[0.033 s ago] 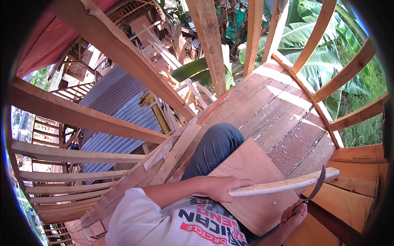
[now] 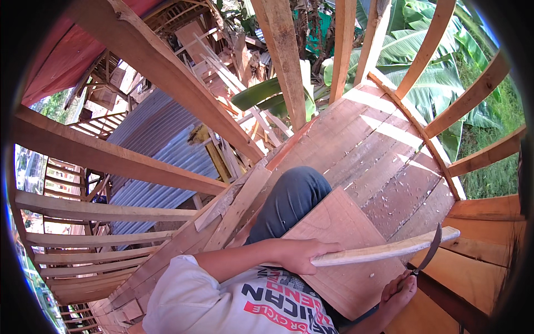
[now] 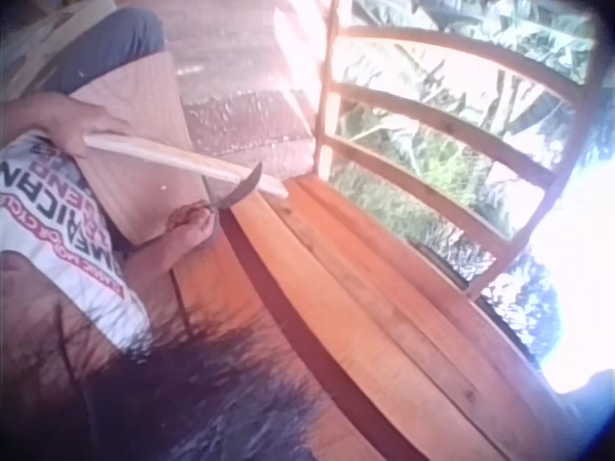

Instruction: The person sits on the floor of a wooden structure and uses a curved knife to shave and shape a long piece of wood. They hold the wood against their leg and repeatedly scrape the surface to remove bark and smooth the wood.

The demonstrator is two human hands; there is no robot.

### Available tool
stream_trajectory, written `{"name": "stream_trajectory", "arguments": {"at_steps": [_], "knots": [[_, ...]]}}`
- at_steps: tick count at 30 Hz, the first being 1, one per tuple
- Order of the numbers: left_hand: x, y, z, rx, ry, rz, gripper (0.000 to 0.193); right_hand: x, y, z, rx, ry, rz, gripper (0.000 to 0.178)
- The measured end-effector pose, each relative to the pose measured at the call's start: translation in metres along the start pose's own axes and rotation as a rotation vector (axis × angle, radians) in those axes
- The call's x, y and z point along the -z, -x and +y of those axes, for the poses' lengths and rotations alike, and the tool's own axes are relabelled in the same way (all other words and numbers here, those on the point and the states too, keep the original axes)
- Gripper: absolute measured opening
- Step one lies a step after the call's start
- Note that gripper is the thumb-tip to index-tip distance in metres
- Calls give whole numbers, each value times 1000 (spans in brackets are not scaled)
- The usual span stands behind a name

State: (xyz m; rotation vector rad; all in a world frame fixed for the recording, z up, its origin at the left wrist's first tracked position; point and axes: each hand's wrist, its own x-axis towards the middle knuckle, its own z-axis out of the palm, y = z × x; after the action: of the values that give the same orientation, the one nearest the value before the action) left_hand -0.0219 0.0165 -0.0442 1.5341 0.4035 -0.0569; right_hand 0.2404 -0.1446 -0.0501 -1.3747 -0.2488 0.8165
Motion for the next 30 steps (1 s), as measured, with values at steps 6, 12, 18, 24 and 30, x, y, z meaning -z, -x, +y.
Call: {"name": "stream_trajectory", "arguments": {"at_steps": [6, 12, 18, 24, 30], "knots": [[4, -10, 13, 90, -47, -15, 75, -2, -6, 16, 91, 61, -71, 33], [4, -13, 19, 293, 11, -47, 72, -10, -10, 24, 344, 455, 72, 39], [1, -17, 18, 299, 177, -15, 67, 23, -11, 2, 294, 361, 205, 32], [2, -14, 11, 242, 72, -19, 68, 16, -3, -23, 35, 445, -437, 37], [0, -10, 12, 266, 45, -2, 69, 32, -20, -18, 208, -154, 150, 39]]}}
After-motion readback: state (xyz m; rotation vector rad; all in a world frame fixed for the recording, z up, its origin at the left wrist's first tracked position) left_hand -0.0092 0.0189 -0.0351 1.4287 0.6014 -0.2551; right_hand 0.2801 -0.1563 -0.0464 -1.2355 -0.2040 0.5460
